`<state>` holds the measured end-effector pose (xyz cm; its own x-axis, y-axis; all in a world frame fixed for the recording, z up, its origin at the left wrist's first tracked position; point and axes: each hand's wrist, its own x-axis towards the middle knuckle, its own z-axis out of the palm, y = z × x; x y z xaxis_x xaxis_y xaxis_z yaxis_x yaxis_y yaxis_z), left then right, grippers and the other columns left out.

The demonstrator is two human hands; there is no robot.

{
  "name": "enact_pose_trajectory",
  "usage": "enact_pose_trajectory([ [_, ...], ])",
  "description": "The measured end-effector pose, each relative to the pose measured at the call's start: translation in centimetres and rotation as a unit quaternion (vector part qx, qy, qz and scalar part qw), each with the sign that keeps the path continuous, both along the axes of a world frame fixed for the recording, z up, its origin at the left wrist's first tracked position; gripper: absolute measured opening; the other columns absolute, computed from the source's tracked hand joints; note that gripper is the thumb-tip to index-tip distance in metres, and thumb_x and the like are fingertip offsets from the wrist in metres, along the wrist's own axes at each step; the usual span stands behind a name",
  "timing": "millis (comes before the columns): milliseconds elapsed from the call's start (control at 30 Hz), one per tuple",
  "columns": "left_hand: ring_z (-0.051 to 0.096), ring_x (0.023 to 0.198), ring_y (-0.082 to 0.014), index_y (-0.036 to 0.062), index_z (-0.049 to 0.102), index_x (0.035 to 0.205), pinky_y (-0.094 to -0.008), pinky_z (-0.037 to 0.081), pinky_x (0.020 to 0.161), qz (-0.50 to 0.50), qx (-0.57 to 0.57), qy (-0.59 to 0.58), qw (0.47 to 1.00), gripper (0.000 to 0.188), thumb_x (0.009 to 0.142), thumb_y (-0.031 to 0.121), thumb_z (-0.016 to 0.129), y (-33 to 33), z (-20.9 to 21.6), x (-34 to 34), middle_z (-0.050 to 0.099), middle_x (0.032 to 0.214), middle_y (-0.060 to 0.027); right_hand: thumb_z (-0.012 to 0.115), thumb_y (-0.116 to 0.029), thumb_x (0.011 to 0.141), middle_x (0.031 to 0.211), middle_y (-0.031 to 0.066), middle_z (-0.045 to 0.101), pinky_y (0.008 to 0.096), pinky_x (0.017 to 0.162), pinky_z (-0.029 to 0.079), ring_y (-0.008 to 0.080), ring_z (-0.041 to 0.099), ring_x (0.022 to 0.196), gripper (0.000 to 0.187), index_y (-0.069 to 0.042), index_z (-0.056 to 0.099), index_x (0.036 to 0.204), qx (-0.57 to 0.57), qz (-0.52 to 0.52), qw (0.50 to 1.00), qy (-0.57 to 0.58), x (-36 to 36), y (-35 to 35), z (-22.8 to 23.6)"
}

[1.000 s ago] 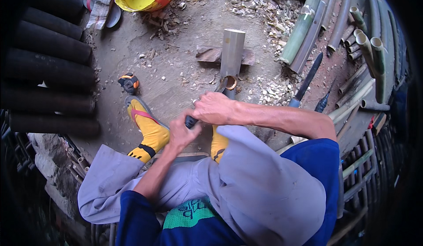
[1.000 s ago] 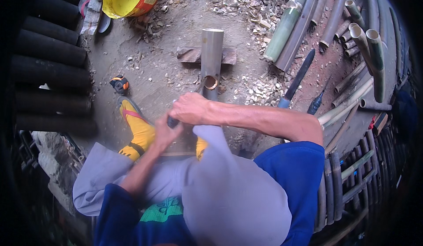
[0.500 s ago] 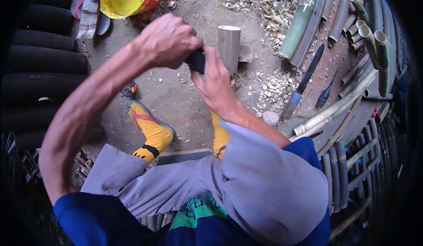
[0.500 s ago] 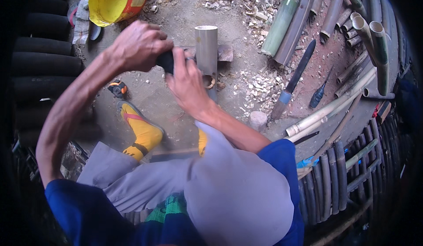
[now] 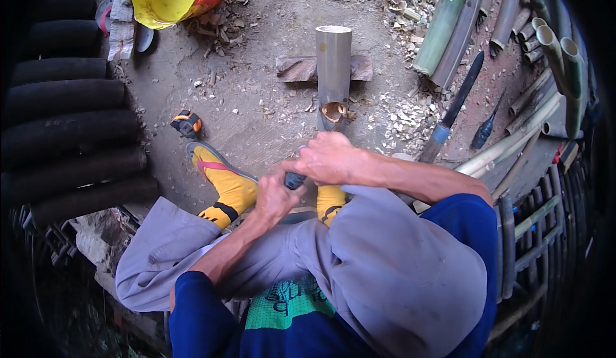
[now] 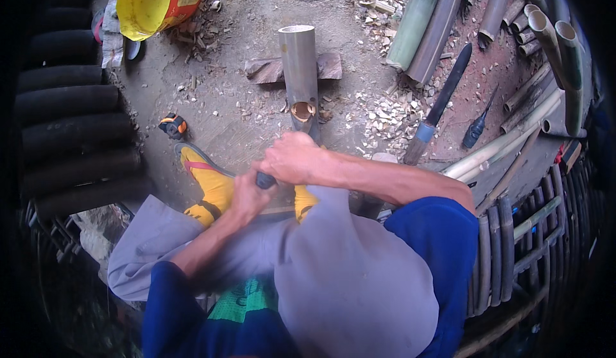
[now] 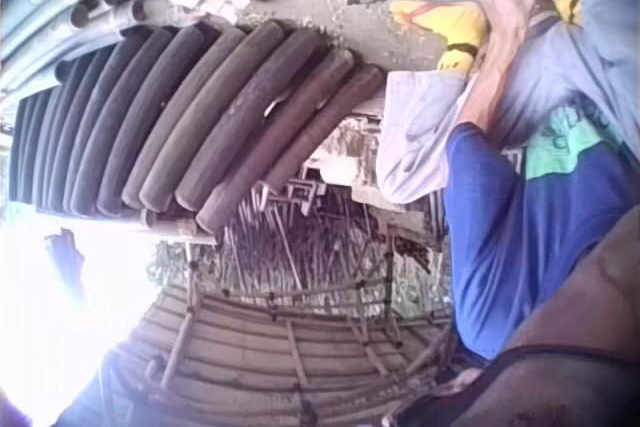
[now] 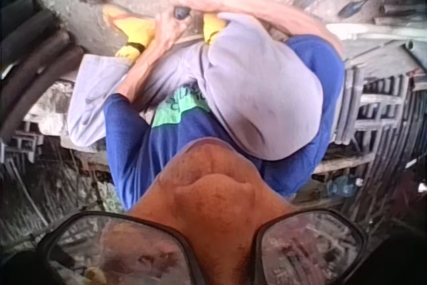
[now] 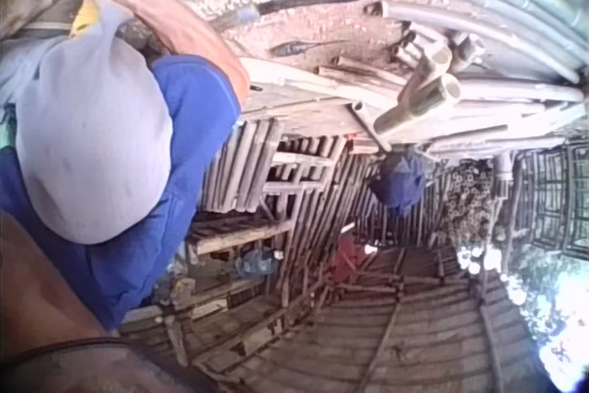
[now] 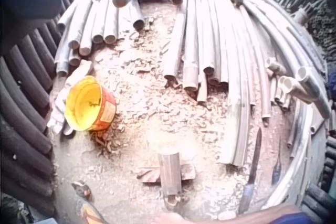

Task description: The person sits on the ground and uses a hand saw to cut a piece of bamboo. They then use a knife to mark and measure the bamboo with a tape measure. Finally, they use a hammer and chisel to split the bamboo and a file to smooth the edges.

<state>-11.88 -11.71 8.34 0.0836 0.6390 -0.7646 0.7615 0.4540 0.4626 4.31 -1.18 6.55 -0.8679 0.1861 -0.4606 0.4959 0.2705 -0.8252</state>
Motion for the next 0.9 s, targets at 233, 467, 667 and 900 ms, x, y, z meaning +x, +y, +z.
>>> enact_pose_trajectory([
  [233,0.064,0.069,-0.029,0.0083,0.059,0.079,-0.0422,0.051,0.058,-0.544,0.226,-0.047,0.807,0.019,0.062,0.012,0.067,22.6,1.7,-3.7,0.061,0.069,-0.0084,0.064,-0.006,0.076,0.089,0.0213,0.058,0.0476,0.064,0.051,0.0395,0.063,0.08,0.049,-0.01,0.043,0.119,0.064,-0.494,0.863,0.091,-3.5,-0.3,-0.8],
  [467,0.066,0.067,-0.034,0.0093,0.062,0.08,-0.0435,0.055,0.063,-0.338,0.069,-0.012,0.938,0.018,0.063,0.012,0.066,12.6,0.1,-5.4,0.066,0.071,-0.0139,0.062,-0.007,0.077,0.078,0.0221,0.059,0.0506,0.062,0.05,0.0423,0.062,0.076,0.04,-0.011,0.043,0.112,-0.061,-0.259,0.964,-0.018,-2.0,0.9,0.8],
  [667,0.065,0.067,-0.0333,0.0084,0.061,0.08,-0.0444,0.053,0.058,-0.541,0.217,-0.045,0.811,0.02,0.061,0.014,0.066,22.9,1.1,-3.5,0.064,0.073,-0.0111,0.061,-0.005,0.076,0.079,0.0247,0.057,0.0529,0.06,0.048,0.0423,0.06,0.069,0.041,-0.007,0.042,0.112,0.072,-0.555,0.822,0.103,-4.3,0.5,-0.4],
  [900,0.066,0.067,-0.0338,0.011,0.065,0.085,-0.0434,0.054,0.062,-0.342,0.053,0.051,0.937,0.025,0.062,0.018,0.071,13.8,1.0,-4.6,0.067,0.074,-0.0151,0.061,-0.009,0.079,0.079,0.0223,0.061,0.0501,0.06,0.05,0.0413,0.063,0.073,0.042,-0.012,0.043,0.117,-0.025,-0.232,0.971,0.044,-1.3,0.6,-0.6],
])
